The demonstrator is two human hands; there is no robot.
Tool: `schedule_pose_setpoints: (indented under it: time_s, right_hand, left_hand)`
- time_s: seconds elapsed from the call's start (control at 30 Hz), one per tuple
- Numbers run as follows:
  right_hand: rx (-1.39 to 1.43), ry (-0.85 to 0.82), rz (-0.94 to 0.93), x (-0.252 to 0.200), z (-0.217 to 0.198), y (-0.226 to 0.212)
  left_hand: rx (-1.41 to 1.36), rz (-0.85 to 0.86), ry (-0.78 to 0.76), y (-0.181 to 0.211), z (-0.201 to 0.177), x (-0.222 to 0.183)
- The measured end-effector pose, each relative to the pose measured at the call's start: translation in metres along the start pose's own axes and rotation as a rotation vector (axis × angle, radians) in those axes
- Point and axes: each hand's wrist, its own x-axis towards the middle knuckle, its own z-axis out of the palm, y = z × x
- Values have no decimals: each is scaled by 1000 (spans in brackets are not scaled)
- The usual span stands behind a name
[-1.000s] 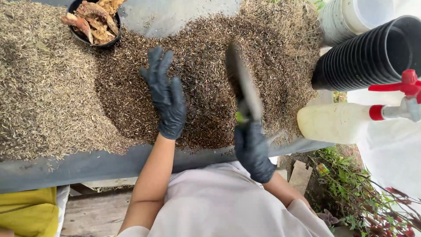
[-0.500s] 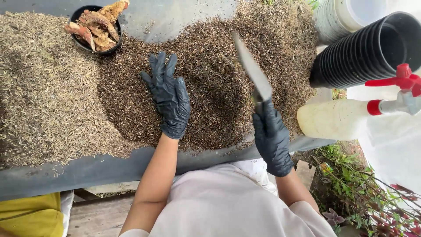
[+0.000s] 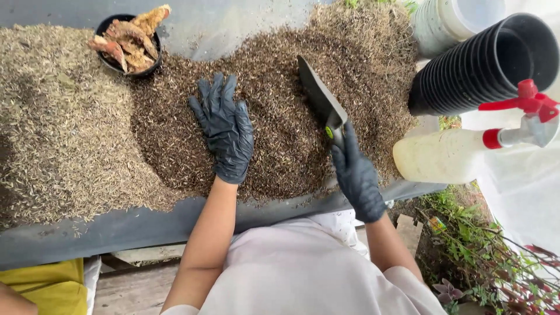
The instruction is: Mixing soil and fertilizer on a table using a hand trowel and gloved hands to prepare a potting mix.
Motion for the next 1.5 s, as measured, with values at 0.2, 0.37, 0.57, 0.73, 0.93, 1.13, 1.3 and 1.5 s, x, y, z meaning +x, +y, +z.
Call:
schedule_pose_setpoints:
  time_s: [0.2,0.37,0.57,0.73,0.93,1.13,1.3,1.5]
  right_hand:
    - [-139,363,44,-5,22,59]
    - [-15,357,-34,-15,-10,12]
    - [-59,123,194,-13,-7,16]
    - [6,35,122,-24,15,17]
    - [-48,-157,125,-13,7,-39]
    - [-128,-136,22,12,38,-57]
    - [-250,-135,-58,6,-1,-74]
    - [-320,-138,-27,-33,-50,-69]
  left_hand:
    - [38,63,12,-10,7,-6]
    - [13,126,16,-13,7,-5]
    - [59,89,0,-6,4,-5]
    - [-74,20,50,-6,1,-3]
    - [-318,-28,126,-12,3,-4]
    - [-345,-16,165,-10,5,-2]
    - [-170,38,108,-7,4,-1]
    - [-248,84,119,5,-16,-2]
